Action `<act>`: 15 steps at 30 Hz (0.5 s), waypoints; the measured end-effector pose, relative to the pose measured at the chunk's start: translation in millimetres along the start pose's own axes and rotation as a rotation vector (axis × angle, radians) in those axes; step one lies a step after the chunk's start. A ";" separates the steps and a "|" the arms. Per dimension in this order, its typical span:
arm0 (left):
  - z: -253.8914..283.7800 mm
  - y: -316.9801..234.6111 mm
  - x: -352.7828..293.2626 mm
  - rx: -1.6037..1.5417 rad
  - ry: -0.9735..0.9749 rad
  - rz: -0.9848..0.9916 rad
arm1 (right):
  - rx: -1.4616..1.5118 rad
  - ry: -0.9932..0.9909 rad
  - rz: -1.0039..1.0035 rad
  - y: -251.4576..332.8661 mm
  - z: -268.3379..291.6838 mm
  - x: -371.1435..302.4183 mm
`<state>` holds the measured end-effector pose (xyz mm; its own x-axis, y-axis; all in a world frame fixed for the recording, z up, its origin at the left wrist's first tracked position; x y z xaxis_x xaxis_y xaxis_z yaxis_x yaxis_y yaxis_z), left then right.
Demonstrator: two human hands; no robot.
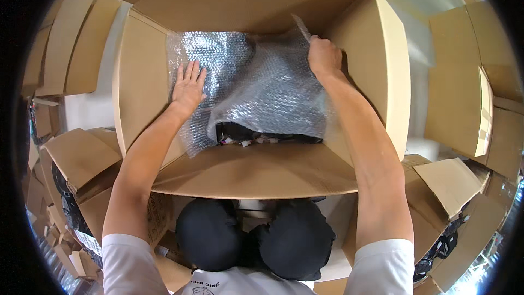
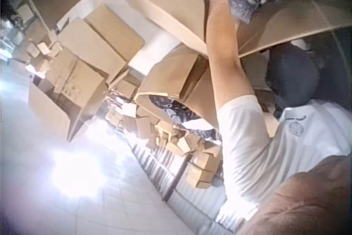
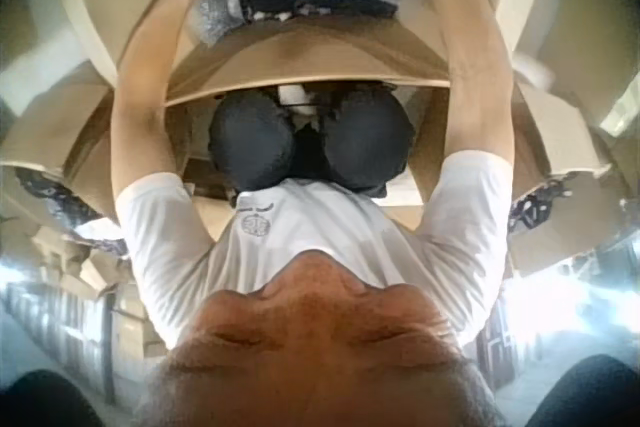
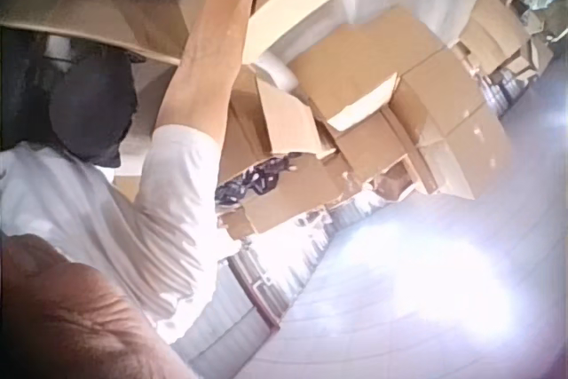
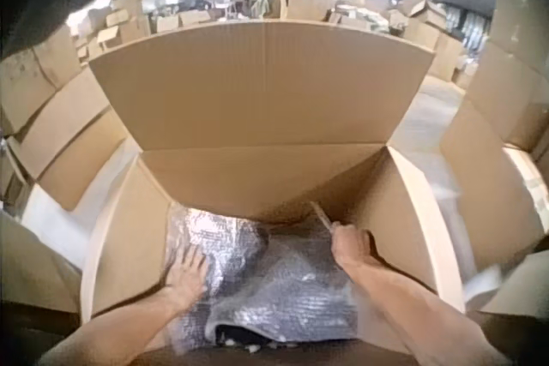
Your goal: The person packs black plastic components by hand from a large container into a shipping box lined with bubble wrap.
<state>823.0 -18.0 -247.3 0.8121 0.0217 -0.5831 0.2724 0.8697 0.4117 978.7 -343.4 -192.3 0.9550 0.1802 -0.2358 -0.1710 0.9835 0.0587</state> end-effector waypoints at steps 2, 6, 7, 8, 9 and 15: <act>-19.6 -0.6 6.1 0.093 -0.103 0.024 | -0.063 0.028 0.056 -2.0 -8.8 6.4; 16.5 -30.0 9.9 -0.311 -0.196 -0.180 | -0.181 -0.115 0.051 -13.6 -20.2 8.5; 26.7 -37.1 3.2 -0.505 -0.129 -0.194 | -0.231 -0.219 0.268 13.5 -9.8 2.5; 33.5 -46.3 -3.1 -0.703 -0.065 -0.213 | -0.287 -0.323 0.483 40.7 4.0 -8.1; 23.4 -46.7 -10.4 -0.726 -0.004 -0.262 | -0.265 0.039 0.484 80.4 7.2 -22.0; -8.3 -50.8 -25.5 -0.215 0.255 -0.245 | -0.547 0.529 0.418 44.7 -86.6 -85.1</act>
<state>784.2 -58.6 -259.2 0.5752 -0.1001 -0.8119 0.3057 0.9469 0.0998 868.8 -313.4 -253.6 0.5730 0.3784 -0.7270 -0.7048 0.6802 -0.2015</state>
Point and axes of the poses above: each hand's wrist, its own x-axis towards the middle knuckle, its own z-axis out of the back of the hand, y = z × x, the point moved 3 cm from there along x, towards the middle knuckle, and after that the axes turned 4 degrees about y, right-handed, at the moved point
